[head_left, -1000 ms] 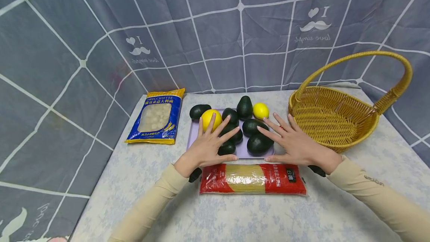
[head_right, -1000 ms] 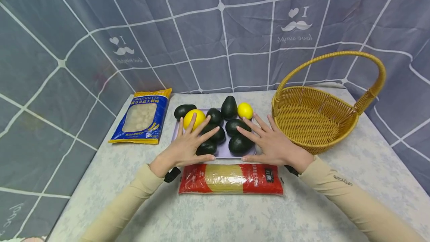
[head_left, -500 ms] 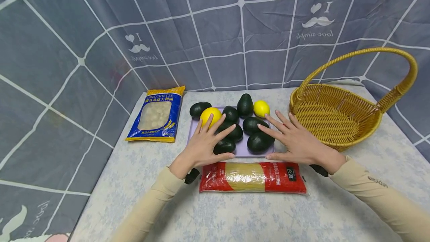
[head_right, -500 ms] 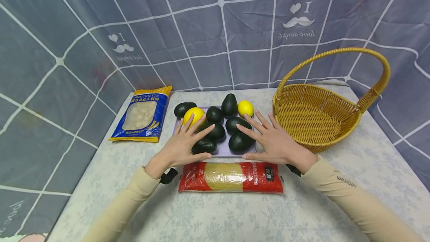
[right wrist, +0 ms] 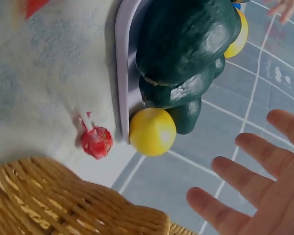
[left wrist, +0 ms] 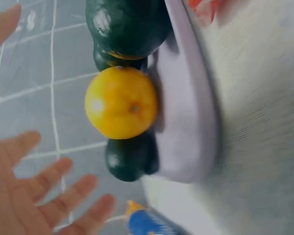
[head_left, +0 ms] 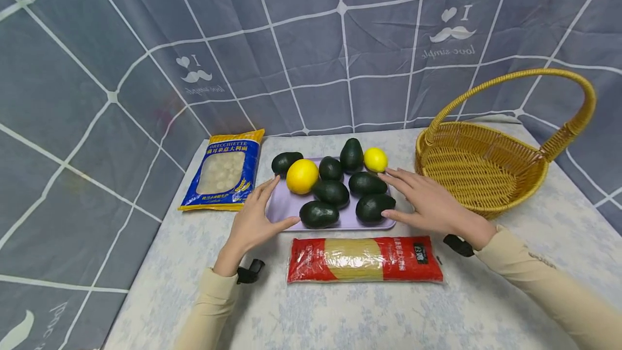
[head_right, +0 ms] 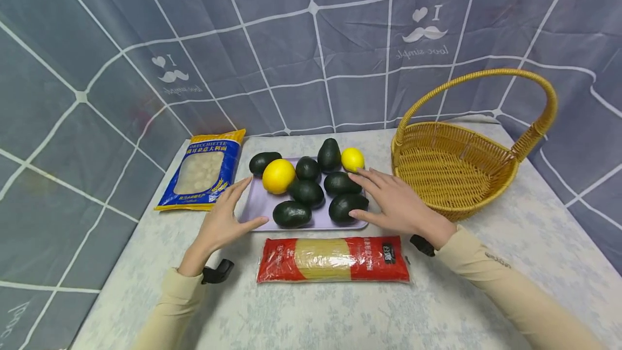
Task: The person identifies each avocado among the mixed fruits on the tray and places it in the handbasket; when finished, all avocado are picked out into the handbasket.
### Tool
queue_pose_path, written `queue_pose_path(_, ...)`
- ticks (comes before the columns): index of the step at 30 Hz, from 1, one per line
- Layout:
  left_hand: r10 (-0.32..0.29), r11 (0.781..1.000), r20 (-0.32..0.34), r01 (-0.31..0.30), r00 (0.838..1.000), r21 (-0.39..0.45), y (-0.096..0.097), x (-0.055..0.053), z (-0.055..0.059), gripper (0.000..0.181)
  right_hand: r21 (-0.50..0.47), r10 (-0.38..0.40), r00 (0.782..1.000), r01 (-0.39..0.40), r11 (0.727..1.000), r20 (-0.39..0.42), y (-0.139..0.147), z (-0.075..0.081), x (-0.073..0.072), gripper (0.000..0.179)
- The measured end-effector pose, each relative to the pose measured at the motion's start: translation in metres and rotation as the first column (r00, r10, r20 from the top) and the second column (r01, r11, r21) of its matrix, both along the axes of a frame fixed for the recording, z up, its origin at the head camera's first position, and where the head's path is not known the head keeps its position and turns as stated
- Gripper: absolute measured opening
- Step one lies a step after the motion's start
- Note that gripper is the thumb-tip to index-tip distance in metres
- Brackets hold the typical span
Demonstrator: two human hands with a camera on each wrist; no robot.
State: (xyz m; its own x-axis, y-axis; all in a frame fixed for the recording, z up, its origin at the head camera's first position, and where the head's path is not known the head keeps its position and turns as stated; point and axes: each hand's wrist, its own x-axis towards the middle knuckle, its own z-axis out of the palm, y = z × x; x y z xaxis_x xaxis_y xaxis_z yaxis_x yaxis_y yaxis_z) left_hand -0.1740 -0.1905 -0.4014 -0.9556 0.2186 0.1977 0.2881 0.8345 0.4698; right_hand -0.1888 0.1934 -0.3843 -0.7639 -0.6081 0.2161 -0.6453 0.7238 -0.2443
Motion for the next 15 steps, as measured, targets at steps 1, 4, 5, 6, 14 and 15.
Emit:
queue_pose_path(1,0.026,0.999,0.039,-0.027,0.999,0.023,-0.002,0.001,-0.003,0.102,-0.006,-0.008,1.000,0.008,1.000,0.011,-0.001,0.000,-0.001,0.078)
queue_pose_path(4,0.078,0.995,0.133,-0.085,0.988,0.048,-0.006,0.001,-0.011,0.109,-0.029,-0.021,0.999,0.023,0.999,0.038,-0.002,0.001,-0.003,0.075)
queue_pose_path(5,0.091,0.994,0.153,-0.099,0.984,0.047,-0.006,0.001,-0.013,0.111,-0.034,-0.023,0.999,0.025,0.999,0.045,-0.002,0.002,-0.004,0.074)
queue_pose_path(6,0.103,0.993,0.168,-0.112,0.980,0.045,-0.007,0.001,-0.015,0.113,-0.040,-0.024,0.998,0.027,0.999,0.052,-0.003,0.002,-0.004,0.074)
queue_pose_path(14,0.122,0.988,0.275,-0.144,0.954,0.060,-0.007,-0.002,-0.034,0.123,-0.087,-0.050,0.991,0.061,0.994,0.123,-0.005,0.003,-0.006,0.069)
queue_pose_path(15,0.122,0.987,0.277,-0.146,0.953,0.069,-0.007,-0.003,-0.037,0.123,-0.089,-0.057,0.989,0.070,0.994,0.136,-0.006,0.003,-0.005,0.068)
